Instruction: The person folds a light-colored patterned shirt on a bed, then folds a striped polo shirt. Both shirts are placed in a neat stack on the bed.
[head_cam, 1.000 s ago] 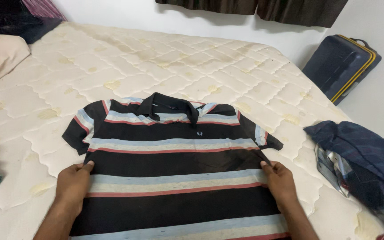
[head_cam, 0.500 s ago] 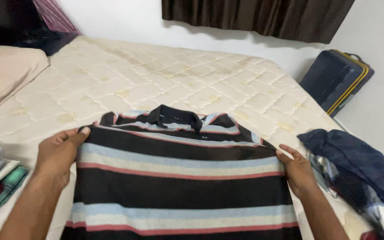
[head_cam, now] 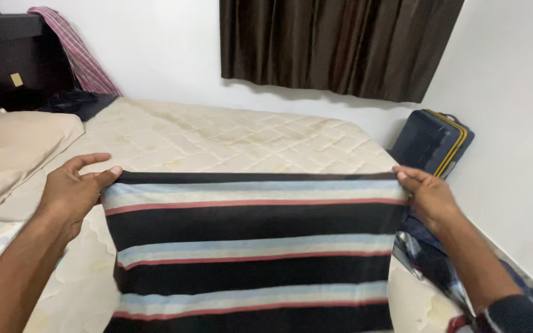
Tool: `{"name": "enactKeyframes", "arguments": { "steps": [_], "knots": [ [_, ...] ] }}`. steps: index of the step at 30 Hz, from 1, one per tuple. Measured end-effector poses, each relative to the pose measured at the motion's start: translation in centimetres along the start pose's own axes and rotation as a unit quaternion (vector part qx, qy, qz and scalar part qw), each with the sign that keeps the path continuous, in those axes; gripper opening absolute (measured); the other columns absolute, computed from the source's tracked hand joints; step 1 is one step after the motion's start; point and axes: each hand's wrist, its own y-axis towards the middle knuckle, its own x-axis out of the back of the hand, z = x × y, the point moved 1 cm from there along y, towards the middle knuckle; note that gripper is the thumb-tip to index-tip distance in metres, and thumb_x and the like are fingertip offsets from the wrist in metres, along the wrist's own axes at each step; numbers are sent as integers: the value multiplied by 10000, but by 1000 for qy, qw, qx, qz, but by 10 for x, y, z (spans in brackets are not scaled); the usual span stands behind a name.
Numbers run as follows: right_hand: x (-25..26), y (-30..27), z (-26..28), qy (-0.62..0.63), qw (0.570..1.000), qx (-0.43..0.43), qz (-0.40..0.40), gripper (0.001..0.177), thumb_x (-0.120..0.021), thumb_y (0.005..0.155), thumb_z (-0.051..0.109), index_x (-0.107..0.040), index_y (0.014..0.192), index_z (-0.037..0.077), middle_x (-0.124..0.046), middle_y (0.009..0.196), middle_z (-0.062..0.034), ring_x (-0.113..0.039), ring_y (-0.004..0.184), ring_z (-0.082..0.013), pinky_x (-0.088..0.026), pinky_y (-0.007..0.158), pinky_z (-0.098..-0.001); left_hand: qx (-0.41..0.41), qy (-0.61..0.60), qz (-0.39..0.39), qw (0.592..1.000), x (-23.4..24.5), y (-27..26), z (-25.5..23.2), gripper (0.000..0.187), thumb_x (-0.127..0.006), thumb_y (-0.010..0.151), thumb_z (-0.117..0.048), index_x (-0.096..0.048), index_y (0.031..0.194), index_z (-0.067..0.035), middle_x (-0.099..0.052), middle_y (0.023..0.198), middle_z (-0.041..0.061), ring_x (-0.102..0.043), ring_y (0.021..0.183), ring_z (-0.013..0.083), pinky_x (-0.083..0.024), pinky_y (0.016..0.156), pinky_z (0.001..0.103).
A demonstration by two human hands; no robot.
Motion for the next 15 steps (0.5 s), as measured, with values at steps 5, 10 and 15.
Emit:
{"name": "enactKeyframes", "arguments": {
  "steps": [5,10,15],
  "knots": [
    [34,1,69,-147,985,81,-43,281,-613,1046,197,-721,1273,71,-732,1087,-60,-637,883,-150,-532,816,-337,26,45,78,996,-10,-50,-25,222,-735,913,-136,-798,1110,-54,-808,941,102,-711,803,187,-565,754,328],
    [46,-2,145,-211,963,146,-84,253,-591,1069,183,-708,1244,42,-730,1115,-113,-672,944,-188,-574,879,-339,12,27,149,988,-30,-104,-5,210,-790,863,-177,-862,1010,-44,-807,847,80,-641,697,131,-517,681,315],
    [10,8,191,-276,941,188,-62,259,-557,1077,168,-701,1271,73,-708,1175,-123,-669,979,-206,-569,883,-349,63,30,255,965,-54,-158,79,179,-800,877,-195,-890,914,-45,-793,734,46,-594,585,122,-523,592,327]
  ]
}}
